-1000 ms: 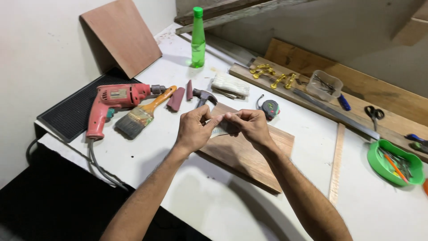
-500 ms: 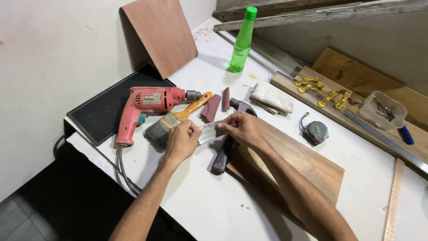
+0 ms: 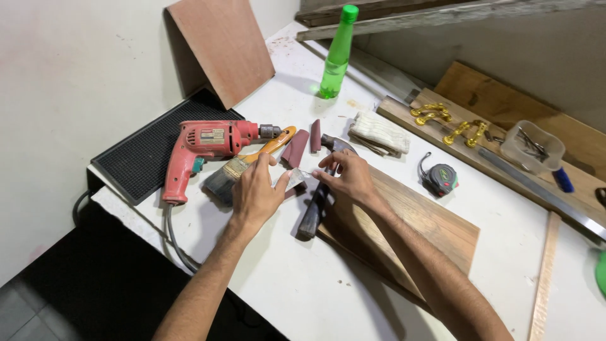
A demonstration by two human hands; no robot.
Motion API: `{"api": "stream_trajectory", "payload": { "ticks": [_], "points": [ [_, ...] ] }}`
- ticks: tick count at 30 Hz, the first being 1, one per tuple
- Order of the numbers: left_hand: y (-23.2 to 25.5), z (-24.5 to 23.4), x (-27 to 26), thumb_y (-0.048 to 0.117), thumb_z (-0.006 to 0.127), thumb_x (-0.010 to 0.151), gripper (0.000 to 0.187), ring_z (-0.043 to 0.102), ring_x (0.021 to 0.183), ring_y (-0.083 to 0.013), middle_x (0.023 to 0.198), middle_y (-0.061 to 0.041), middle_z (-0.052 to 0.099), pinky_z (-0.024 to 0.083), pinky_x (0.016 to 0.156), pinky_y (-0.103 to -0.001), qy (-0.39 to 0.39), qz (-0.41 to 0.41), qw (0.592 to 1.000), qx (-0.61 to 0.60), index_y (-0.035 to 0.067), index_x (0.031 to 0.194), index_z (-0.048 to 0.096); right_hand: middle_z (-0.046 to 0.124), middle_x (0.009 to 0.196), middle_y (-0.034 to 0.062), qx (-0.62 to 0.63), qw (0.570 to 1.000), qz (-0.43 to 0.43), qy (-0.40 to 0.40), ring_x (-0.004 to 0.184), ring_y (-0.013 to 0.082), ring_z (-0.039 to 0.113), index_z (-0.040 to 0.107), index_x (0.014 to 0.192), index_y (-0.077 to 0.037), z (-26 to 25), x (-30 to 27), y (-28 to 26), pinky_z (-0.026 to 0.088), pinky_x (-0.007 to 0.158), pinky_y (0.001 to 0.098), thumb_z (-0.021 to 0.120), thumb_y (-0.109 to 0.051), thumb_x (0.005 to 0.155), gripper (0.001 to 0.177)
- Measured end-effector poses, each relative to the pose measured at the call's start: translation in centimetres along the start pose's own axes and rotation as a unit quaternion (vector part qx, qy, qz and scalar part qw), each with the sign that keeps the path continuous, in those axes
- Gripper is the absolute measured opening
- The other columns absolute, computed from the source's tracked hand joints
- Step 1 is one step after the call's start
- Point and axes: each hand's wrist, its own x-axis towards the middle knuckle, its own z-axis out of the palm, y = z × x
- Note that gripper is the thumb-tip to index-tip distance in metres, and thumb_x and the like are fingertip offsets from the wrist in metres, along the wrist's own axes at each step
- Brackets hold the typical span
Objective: Measure wooden strips using a tape measure and a metal ruler on a workbench.
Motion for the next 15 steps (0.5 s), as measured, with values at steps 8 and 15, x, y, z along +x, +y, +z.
{"api": "stream_trajectory", "payload": {
  "ticks": [8, 15],
  "points": [
    [6.3, 2.5, -0.5, 0.026, 0.086, 0.083, 0.041, 0.055, 0.106, -0.0356, 0.105, -0.015, 0.061, 0.048, 0.090, -0.049, 0.070, 0.199, 0.977, 0.009, 0.005, 0.109, 0.063, 0.073, 0.090, 0.0022, 0.002, 0.996, -0.028, 0.080, 0.081, 0.0126, 0.062, 0.081, 0.094, -0.013, -9.0, -8.2, 1.4, 0.054, 0.066, 0.0302, 0.082, -0.033, 0.088, 0.020],
    [13.8, 7.3, -2.0, 0.031, 0.085, 0.085, 0.041, 0.056, 0.108, -0.0311, 0.110, -0.011, 0.061, 0.049, 0.092, -0.046, 0.004, 0.274, 0.962, -0.006, 0.007, 0.111, 0.065, 0.073, 0.093, 0.0057, -0.011, 0.991, 0.043, 0.125, 0.084, 0.0140, 0.068, 0.079, 0.094, -0.013, -16.2, -16.8, 5.2, 0.059, 0.070, 0.0312, 0.080, -0.036, 0.089, 0.023]
  ]
}}
